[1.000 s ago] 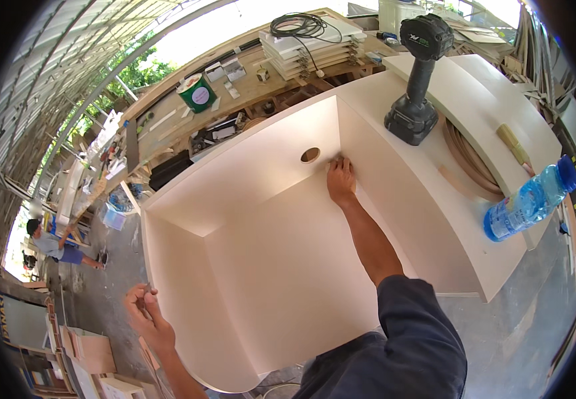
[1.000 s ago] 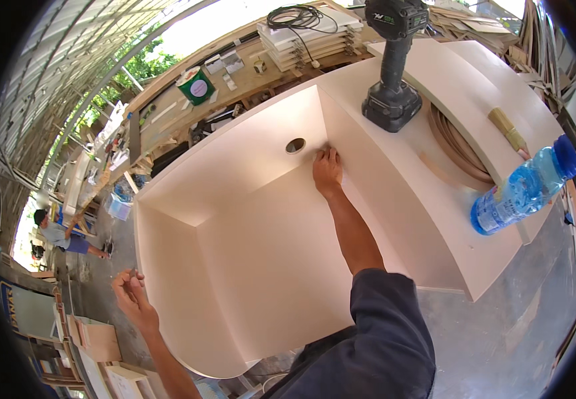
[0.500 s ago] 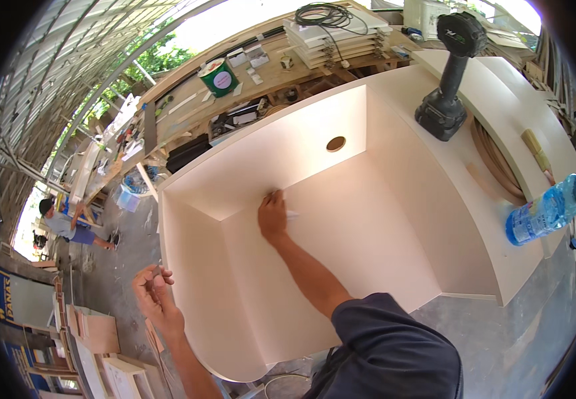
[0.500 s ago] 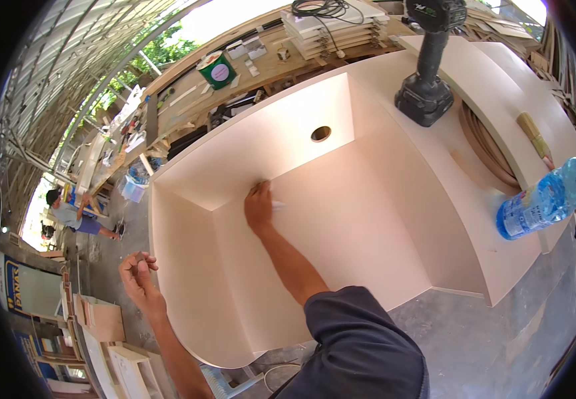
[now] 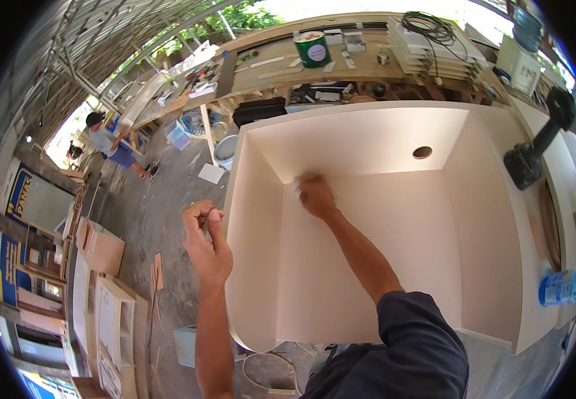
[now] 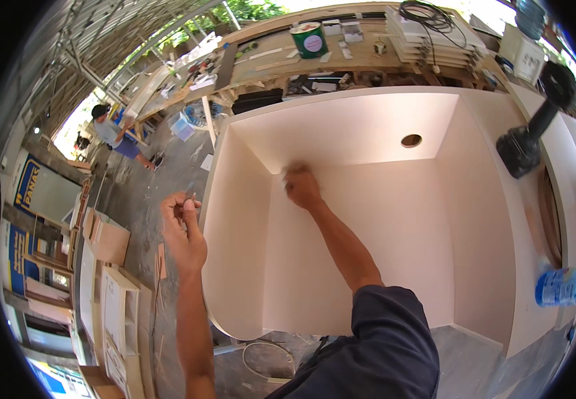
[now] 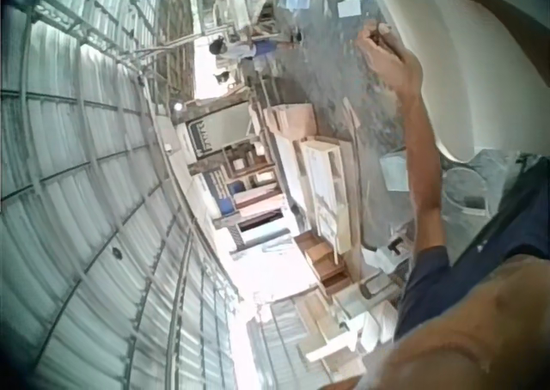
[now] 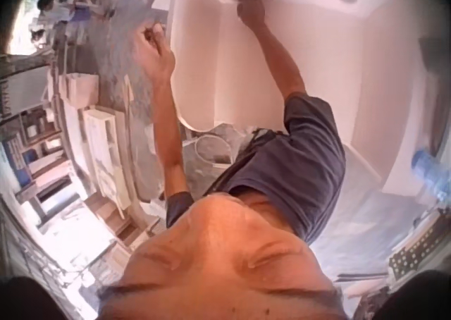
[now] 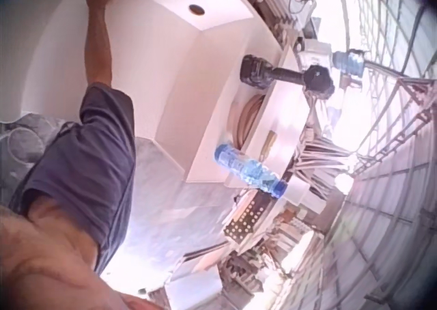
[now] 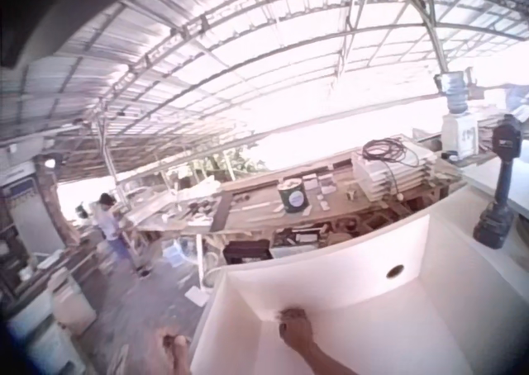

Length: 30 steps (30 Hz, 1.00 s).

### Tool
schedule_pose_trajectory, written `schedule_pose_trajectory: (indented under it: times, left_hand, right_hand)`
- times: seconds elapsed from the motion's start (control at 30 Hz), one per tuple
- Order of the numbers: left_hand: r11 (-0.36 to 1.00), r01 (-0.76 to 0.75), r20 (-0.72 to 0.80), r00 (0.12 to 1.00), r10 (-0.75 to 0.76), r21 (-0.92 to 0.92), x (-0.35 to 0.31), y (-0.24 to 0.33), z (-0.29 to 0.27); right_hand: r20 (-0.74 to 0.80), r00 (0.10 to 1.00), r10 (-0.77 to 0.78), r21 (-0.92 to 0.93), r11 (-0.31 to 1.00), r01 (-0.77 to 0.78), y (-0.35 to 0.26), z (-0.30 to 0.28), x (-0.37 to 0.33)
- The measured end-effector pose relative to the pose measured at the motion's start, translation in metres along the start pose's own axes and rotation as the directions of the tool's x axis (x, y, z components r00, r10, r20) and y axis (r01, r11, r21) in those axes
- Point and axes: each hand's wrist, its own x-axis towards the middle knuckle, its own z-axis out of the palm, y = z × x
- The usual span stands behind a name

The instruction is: The person applies a liquid from a blue bottle onto a cloth and wipes the interior surfaces of a white wooden cabinet, later using a scraper to remove residue from the inner corners.

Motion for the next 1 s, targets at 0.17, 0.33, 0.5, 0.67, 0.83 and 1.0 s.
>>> schedule_pose_trajectory:
  times: [0.17, 0.33, 0.5, 0.67, 0.83, 1.0]
  left_hand:
    - [0.998, -0.045, 0.019, 0.999, 0.044, 0.046, 0.004, 0.003, 0.013]
    - [0.994, -0.072, -0.005, 0.997, 0.072, 0.080, 0.003, 0.002, 0.010]
    - [0.999, -0.037, -0.017, 0.999, 0.037, -0.003, 0.005, 0.000, 0.012]
    - [0.998, -0.051, -0.024, 0.998, 0.051, -0.020, 0.004, 0.004, 0.018]
    - [0.999, 0.020, -0.050, 0.999, -0.018, 0.041, 0.003, -0.001, 0.011]
    - [0.997, 0.060, -0.052, 0.997, -0.063, -0.049, 0.009, 0.000, 0.013]
  right_hand:
    - [-0.112, 0.994, 0.006, -0.281, 0.959, -0.037, -0.013, 0.036, 0.012]
    - [0.140, 0.990, 0.005, -0.147, 0.989, 0.016, -0.025, 0.025, 0.006]
    - [0.225, 0.974, 0.005, 0.201, 0.978, -0.052, -0.092, 0.014, -0.122]
    - [0.613, 0.506, -0.607, 0.689, 0.724, 0.033, -0.213, -0.023, -0.316]
    - [0.458, 0.810, -0.367, 0.695, 0.716, -0.069, -0.170, -0.085, -0.237]
    - [-0.122, 0.987, 0.103, 0.135, 0.987, -0.086, -0.011, -0.157, -0.113]
